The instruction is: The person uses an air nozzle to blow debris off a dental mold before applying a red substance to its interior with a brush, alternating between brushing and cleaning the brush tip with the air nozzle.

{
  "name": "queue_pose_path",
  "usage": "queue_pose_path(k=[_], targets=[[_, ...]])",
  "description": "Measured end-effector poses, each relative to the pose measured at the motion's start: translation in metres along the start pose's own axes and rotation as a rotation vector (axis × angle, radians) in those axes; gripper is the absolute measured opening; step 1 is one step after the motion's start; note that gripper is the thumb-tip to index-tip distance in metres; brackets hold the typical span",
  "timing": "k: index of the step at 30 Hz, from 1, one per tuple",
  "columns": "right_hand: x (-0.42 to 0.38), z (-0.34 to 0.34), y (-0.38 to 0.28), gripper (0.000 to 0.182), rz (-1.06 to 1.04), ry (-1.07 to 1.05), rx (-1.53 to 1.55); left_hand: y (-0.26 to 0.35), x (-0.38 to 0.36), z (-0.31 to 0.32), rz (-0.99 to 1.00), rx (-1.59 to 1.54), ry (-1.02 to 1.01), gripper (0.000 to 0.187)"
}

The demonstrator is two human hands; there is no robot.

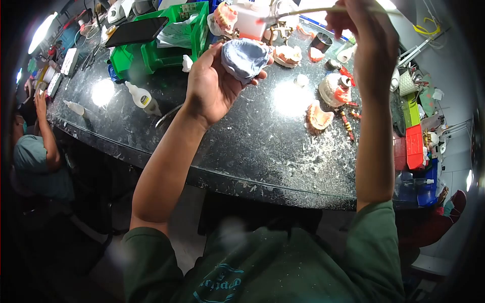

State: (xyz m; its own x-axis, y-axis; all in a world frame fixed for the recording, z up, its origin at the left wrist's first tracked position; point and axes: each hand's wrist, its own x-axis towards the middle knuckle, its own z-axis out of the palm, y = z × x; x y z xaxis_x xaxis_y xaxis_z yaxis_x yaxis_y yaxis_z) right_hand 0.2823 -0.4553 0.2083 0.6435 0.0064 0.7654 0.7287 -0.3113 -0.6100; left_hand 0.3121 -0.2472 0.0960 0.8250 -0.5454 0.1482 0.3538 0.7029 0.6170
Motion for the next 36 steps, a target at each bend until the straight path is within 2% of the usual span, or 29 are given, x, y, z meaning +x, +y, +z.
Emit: queue_pose_path(k=[5, 7, 10, 13, 14, 18, 21, 24, 28, 31, 36], targets=[[-0.041, -0.010, -0.014, 0.022, 0.110, -0.063, -0.032, -0.006, -0.004, 0.012, 0.030, 0.059, -0.005, 0.049], [-0.047, -0.010, -0.009, 0.020, 0.051, -0.029, -0.137, -0.010, -0.006, 0.018, 0.041, 0.068, 0.020, 0.049], [-0.049, -0.013, -0.011, 0.017, -0.050, -0.010, -0.124, -0.013, -0.006, 0.022, 0.046, 0.080, 0.067, 0.049], [-0.056, -0.008, -0.010, 0.017, -0.148, -0.089, -0.161, -0.014, -0.005, 0.022, 0.055, 0.112, 0.070, 0.049], [-0.056, -0.008, -0.008, 0.016, -0.105, -0.026, -0.235, -0.014, -0.006, 0.024, 0.056, 0.127, 0.075, 0.049], [-0.058, -0.013, -0.015, 0.014, -0.124, -0.060, -0.069, -0.016, -0.006, 0.024, 0.083, 0.136, 0.086, 0.050], [-0.058, -0.013, -0.004, 0.014, -0.128, -0.071, -0.204, -0.017, -0.006, 0.023, 0.074, 0.183, 0.064, 0.049], [-0.057, -0.013, -0.011, 0.014, -0.146, -0.064, -0.094, -0.016, -0.006, 0.023, 0.071, 0.189, 0.078, 0.048], [-0.055, -0.016, -0.008, 0.016, -0.063, -0.010, -0.150, -0.014, -0.007, 0.022, 0.076, 0.206, 0.069, 0.046], [-0.053, -0.018, -0.016, 0.016, -0.131, 0.002, -0.106, -0.015, -0.007, 0.019, 0.076, 0.199, 0.070, 0.046], [-0.050, -0.024, -0.012, 0.017, -0.108, 0.030, -0.112, -0.015, -0.006, 0.021, 0.089, 0.163, 0.069, 0.045]])
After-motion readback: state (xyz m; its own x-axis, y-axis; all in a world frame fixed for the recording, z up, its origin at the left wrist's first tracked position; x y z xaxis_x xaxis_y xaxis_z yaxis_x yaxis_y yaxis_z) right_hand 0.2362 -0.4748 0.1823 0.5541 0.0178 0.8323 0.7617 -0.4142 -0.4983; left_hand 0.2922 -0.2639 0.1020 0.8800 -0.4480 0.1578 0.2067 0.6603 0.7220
